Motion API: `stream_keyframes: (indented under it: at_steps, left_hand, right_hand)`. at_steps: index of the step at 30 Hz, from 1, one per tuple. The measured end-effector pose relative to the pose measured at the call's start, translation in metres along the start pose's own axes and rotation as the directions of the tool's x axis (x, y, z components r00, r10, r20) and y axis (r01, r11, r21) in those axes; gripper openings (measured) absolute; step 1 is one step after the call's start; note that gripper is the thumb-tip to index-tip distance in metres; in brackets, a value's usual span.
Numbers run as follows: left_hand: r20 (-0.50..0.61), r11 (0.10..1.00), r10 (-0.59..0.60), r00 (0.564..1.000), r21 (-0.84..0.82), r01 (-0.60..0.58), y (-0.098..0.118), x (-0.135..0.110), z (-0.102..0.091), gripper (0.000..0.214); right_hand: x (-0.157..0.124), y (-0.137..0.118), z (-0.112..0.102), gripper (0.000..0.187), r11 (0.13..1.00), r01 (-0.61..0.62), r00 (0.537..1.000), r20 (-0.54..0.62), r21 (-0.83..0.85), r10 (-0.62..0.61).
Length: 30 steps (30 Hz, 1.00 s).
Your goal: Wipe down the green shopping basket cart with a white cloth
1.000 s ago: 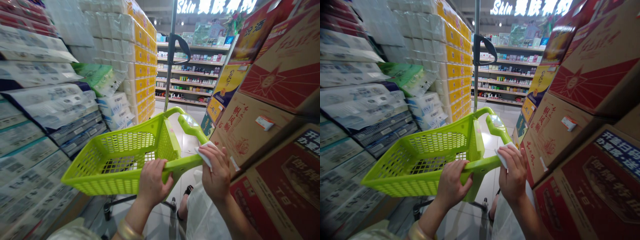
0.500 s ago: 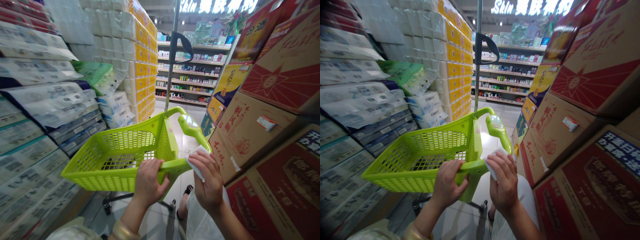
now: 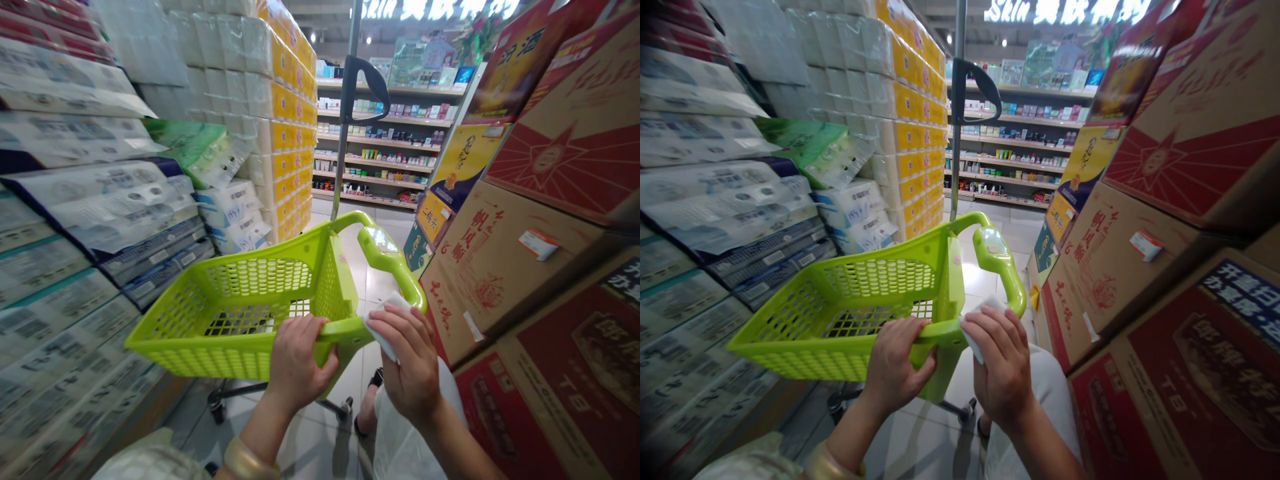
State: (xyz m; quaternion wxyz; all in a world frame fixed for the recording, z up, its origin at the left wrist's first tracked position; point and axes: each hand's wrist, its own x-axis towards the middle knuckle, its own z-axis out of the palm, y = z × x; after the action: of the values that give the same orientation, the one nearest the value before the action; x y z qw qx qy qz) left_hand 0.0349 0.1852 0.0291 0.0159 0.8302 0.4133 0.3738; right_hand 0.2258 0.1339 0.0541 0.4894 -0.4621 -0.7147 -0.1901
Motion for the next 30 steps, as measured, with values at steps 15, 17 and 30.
stream_keyframes:
  at_steps: [15,17,30]
  left_hand:
    - [-0.016,1.0,0.01,1.0,0.017,-0.01,-0.002,-0.001,-0.002,0.021]
    - [-0.025,1.0,0.013,1.0,0.017,-0.012,-0.001,-0.001,-0.002,0.021]
    - [-0.039,1.0,0.009,0.999,0.021,-0.008,0.0,0.0,-0.001,0.02]
  right_hand:
    - [0.001,0.013,-0.007,0.032,0.999,-0.025,0.998,-0.05,0.024,0.026]
    - [0.003,0.016,-0.007,0.029,0.995,-0.089,0.988,-0.124,0.033,0.092]
    - [0.006,0.018,-0.008,0.027,0.985,-0.138,0.978,-0.142,0.107,0.152]
